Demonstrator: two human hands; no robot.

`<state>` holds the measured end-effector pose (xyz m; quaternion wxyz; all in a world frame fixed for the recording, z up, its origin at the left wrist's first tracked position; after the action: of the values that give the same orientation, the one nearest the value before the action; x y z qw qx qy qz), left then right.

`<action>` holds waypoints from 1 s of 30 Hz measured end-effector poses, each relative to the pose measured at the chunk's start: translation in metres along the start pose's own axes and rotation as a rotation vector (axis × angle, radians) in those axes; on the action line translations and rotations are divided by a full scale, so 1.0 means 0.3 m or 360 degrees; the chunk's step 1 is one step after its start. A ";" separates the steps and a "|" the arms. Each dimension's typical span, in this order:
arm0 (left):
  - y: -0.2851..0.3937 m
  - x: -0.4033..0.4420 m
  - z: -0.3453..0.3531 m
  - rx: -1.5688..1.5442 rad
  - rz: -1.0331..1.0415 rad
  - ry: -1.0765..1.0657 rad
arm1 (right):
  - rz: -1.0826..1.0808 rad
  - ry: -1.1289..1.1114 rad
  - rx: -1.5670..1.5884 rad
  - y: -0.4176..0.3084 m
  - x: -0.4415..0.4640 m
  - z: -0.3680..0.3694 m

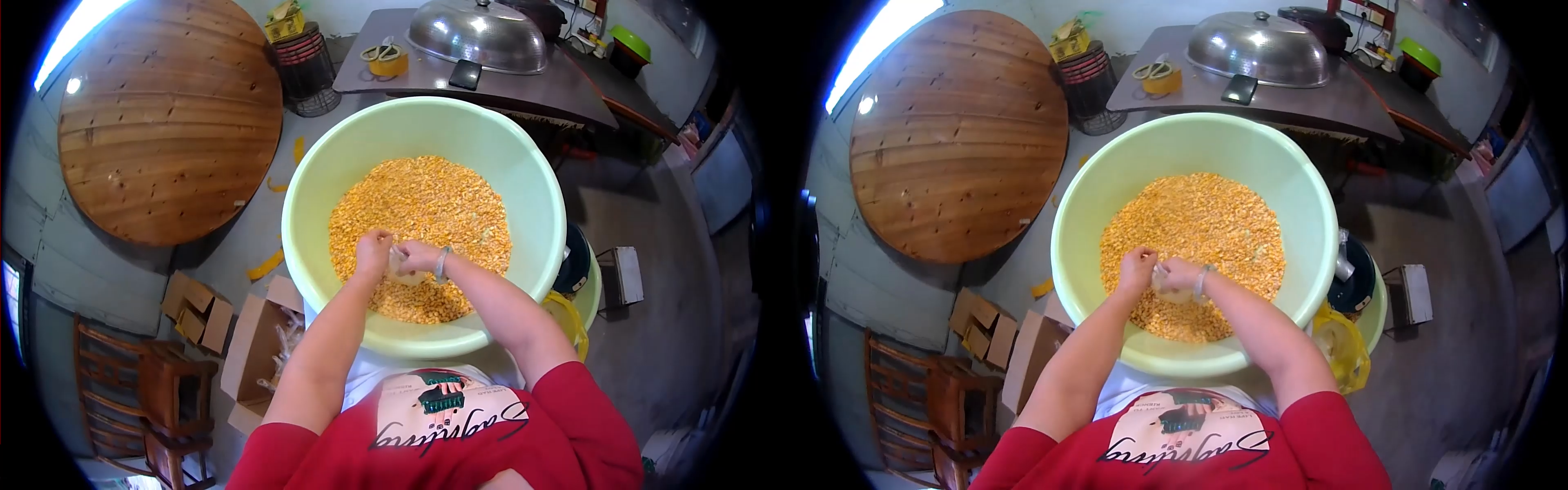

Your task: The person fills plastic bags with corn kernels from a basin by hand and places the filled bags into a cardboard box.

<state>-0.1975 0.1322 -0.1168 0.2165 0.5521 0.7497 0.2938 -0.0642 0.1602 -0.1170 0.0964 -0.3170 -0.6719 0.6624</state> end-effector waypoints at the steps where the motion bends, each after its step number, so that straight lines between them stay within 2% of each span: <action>1: 0.004 0.001 -0.002 -0.0044 -0.0021 -0.0026 | 0.0005 0.0018 -0.0067 -0.004 -0.004 0.009; 3: 0.024 -0.001 -0.002 -0.0132 -0.0057 -0.0080 | 0.0097 0.0113 -0.0239 -0.028 -0.020 0.031; 5: 0.063 -0.014 -0.010 -0.0291 0.0063 -0.0168 | 0.0274 0.0263 -0.0447 -0.064 -0.040 0.062; 6: 0.081 -0.020 -0.017 -0.0372 0.0123 -0.0211 | 0.0148 0.0338 -0.0292 -0.056 -0.043 0.067; 8: 0.103 -0.030 -0.031 -0.0844 -0.0081 -0.0386 | -0.0107 0.0482 0.0015 -0.029 -0.046 0.069; 9: 0.110 -0.030 -0.033 -0.1081 -0.0185 -0.0470 | -0.0114 0.0482 0.0042 -0.023 -0.045 0.058; 11: 0.062 0.007 -0.025 -0.1008 -0.0163 -0.0226 | -0.0126 0.0478 0.0097 -0.018 -0.040 0.035; 12: 0.037 0.025 -0.025 -0.0970 -0.0153 -0.0104 | 0.0005 0.0491 0.0127 -0.018 -0.035 0.026; 13: 0.016 0.033 -0.021 -0.0967 -0.0003 -0.0099 | 0.0138 0.0502 0.0155 -0.020 -0.030 0.016; 14: -0.008 0.036 0.000 -0.0939 -0.0113 -0.0228 | 0.0269 0.0512 0.0179 -0.020 -0.028 0.010; 16: 0.032 0.006 -0.027 -0.0882 -0.0331 -0.0487 | 0.0068 0.0687 0.0379 0.024 0.008 -0.005; 17: 0.034 0.002 -0.017 -0.0854 -0.0312 -0.0590 | -0.0034 0.0774 0.0479 0.051 0.025 -0.016; 20: 0.051 -0.015 0.002 -0.0771 -0.0216 -0.0859 | -0.0136 0.0793 0.1004 -0.076 -0.055 -0.004; 22: 0.081 -0.037 -0.018 -0.0720 -0.0108 -0.0977 | -0.0097 0.0811 0.1017 -0.055 -0.045 -0.015; 25: 0.048 -0.027 0.011 -0.0509 0.0051 -0.0881 | -0.0036 0.0825 0.0920 -0.028 -0.025 -0.020; 28: 0.025 -0.023 0.038 0.0005 -0.0007 -0.0626 | 0.0004 0.0781 0.0625 -0.006 -0.013 -0.029; 29: 0.015 -0.025 0.042 -0.0122 -0.0084 -0.0737 | 0.0014 0.0760 0.0505 0.002 -0.009 -0.032; 30: 0.009 -0.029 0.040 -0.0249 -0.0160 -0.0848 | 0.0001 0.0786 0.0603 0.014 -0.002 -0.027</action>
<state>-0.1852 0.1269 -0.1237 0.4622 0.5537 0.6678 0.1841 -0.0580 0.1664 -0.1201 0.3139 -0.4448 -0.4926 0.6789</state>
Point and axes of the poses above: each hand's wrist, its own x-axis towards the middle knuckle, its own z-axis out of the palm, y = z × x, the point moved 2 cm from there along x, towards the middle knuckle, and after that the axes turned 14 degrees about x, right-handed, at the moved point
